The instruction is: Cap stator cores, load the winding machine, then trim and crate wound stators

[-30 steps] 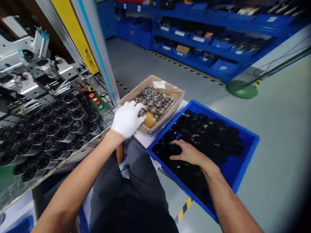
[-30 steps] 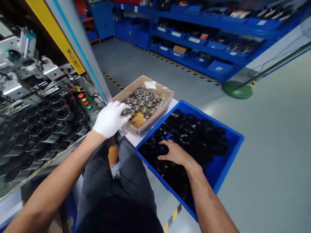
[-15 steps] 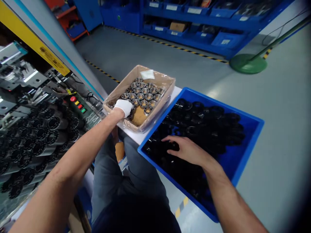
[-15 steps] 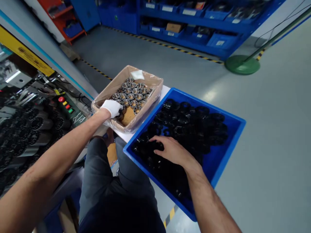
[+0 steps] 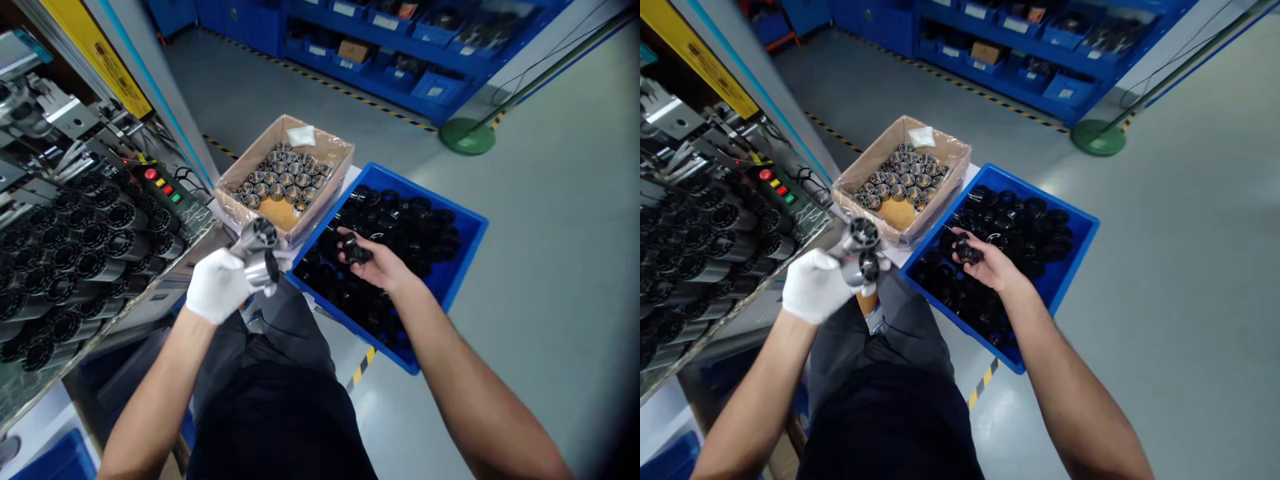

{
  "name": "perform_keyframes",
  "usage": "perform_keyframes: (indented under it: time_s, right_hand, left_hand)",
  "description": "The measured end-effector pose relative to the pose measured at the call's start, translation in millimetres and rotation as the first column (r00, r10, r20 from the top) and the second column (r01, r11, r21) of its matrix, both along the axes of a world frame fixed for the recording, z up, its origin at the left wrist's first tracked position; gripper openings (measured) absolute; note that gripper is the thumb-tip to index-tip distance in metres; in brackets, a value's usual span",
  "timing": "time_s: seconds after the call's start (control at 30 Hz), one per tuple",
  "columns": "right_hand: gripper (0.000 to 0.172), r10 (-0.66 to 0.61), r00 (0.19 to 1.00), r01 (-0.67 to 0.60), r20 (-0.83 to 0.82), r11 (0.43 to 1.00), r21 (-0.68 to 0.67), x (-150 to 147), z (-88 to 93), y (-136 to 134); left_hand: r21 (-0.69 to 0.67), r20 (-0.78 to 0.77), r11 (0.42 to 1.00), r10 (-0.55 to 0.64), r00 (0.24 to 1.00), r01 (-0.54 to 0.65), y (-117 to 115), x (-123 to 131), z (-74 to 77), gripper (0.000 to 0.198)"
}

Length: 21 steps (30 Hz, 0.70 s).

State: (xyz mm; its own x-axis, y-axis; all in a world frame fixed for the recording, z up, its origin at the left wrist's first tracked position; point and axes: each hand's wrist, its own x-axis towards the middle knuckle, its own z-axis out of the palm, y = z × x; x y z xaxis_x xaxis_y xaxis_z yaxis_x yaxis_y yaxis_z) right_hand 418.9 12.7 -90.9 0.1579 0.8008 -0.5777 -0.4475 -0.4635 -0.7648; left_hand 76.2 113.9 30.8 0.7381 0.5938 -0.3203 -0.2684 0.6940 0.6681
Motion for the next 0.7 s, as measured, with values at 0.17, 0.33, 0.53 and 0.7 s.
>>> perform_keyframes:
  time_s: [0.17,0.33,0.53,0.7]
  right_hand:
    - [0.041,-0.141,0.949,0.131,-0.283,0.99,-0.054,-11.6,2.7,-4.1]
    - [0.051,-0.194,0.903,0.177,-0.383,0.981,-0.079,-36.5,7.5,-12.1]
    - [0.042,-0.218,0.9,0.202,-0.379,0.976,-0.08,-61.3,15.6,-15.5]
    - [0.022,-0.242,0.938,0.217,-0.247,0.968,-0.127,-69.0,4.6,-11.5]
  left_hand:
    - [-0.052,-0.166,0.978,0.191,0.967,-0.202,-72.5,-52.4,-42.2,0.057]
    - [0.037,-0.293,0.965,0.258,0.921,-0.259,-114.7,-95.5,-82.8,0.058]
    - [0.153,-0.274,0.969,0.229,0.934,-0.192,-129.1,-125.5,-87.0,0.057]
    - [0.263,-0.15,0.94,0.261,0.953,-0.216,-129.6,-124.8,-86.4,0.054]
